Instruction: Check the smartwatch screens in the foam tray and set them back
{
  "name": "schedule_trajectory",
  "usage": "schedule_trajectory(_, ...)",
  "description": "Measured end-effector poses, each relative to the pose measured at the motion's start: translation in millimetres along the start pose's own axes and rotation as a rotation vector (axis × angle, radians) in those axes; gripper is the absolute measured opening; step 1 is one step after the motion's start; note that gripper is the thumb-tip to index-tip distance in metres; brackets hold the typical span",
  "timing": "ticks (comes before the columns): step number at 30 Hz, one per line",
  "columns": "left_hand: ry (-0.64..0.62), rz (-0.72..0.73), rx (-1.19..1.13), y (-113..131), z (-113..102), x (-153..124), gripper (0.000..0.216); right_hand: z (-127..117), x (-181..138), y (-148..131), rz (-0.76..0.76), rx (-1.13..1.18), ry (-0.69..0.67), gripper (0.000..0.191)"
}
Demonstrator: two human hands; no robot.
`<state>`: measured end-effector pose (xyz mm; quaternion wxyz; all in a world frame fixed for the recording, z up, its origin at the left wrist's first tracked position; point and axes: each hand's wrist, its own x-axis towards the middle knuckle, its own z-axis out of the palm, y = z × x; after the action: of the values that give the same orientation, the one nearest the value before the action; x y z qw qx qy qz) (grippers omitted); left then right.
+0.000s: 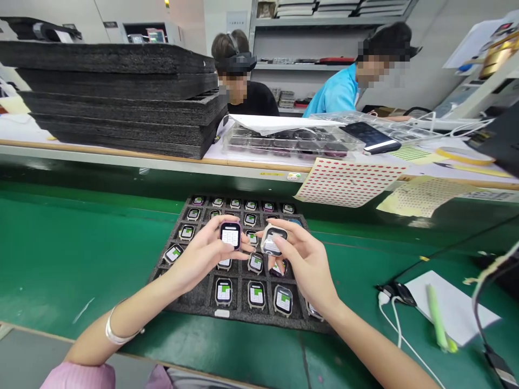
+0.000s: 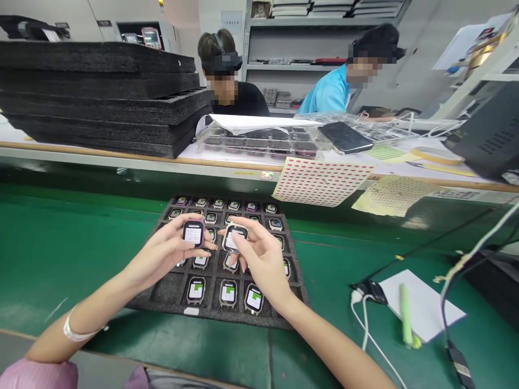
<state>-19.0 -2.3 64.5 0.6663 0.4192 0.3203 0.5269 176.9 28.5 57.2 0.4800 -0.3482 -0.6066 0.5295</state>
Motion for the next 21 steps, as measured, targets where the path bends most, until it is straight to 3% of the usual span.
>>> schedule_trajectory(11,-0.014,0.193,0.206,-6.6,3.2,-0.8,0.022,-2.8,-3.8,-1.0,-0.014,0.046,-0.059,0.027)
schedule_trajectory(17,-0.028,0.154,0.087,-5.7,3.8,-5.3,0.025,1.2,-7.0,-4.3,0.003,0.035,-0.061,0.032)
schedule_trajectory(21,-0.032,0.101,0.025,-6.5,7.1,-10.2,0.026,6.4,-8.0,-10.3,0.008,0.003,0.014,0.032)
